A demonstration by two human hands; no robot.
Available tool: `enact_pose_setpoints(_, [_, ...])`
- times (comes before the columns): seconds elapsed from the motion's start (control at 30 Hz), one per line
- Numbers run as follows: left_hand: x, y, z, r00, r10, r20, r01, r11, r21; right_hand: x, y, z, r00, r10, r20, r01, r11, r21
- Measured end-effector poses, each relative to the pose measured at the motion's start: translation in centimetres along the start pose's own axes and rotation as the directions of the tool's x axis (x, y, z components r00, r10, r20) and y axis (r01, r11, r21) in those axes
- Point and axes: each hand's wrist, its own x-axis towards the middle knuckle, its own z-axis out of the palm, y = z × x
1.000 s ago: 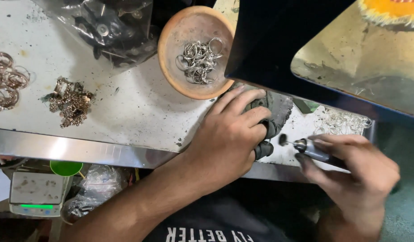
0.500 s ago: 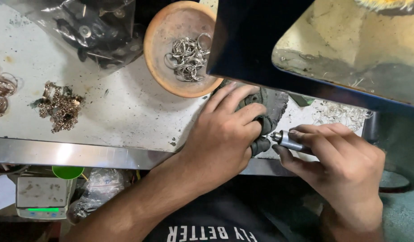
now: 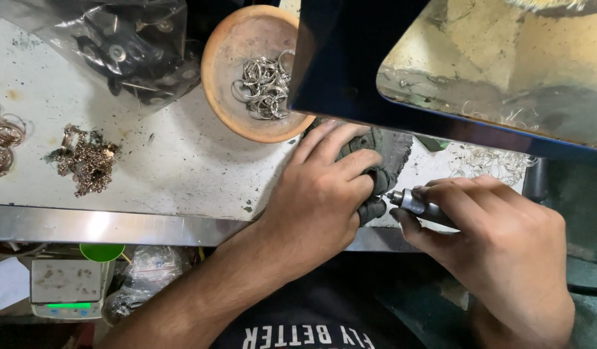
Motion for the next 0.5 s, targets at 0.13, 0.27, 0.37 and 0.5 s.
enact_pose_setpoints(0.13, [-0.1,-0.1,-0.1,1.000,-0.003,0.003,0.003,1.000,-0.026,-0.1,-0.1,0.1,0.999,-0.016,-0.035,0.016,1.000,0.008])
enact_pose_setpoints(0.27, [0.0,-0.4,-0.3,1.000,-0.015,-0.011,0.015,0.997,-0.075,-2.2,1.2,2.9,0.982,0.143,-0.125,-0.080,0.909,0.410])
enact_pose_setpoints(0.37, [-0.4,-0.5,-0.4,1.000,-0.030,0.001,0.030,0.994,-0.105,-3.1,1.8,6.1,0.951,0.182,-0.252,-0.014,0.835,0.551])
enact_pose_setpoints(0.5, [-0.1,-0.3,-0.7,0.999,-0.029,0.036,0.034,0.989,-0.147,-1.7,0.4,6.4,0.946,0.135,-0.295,0.088,0.769,0.633])
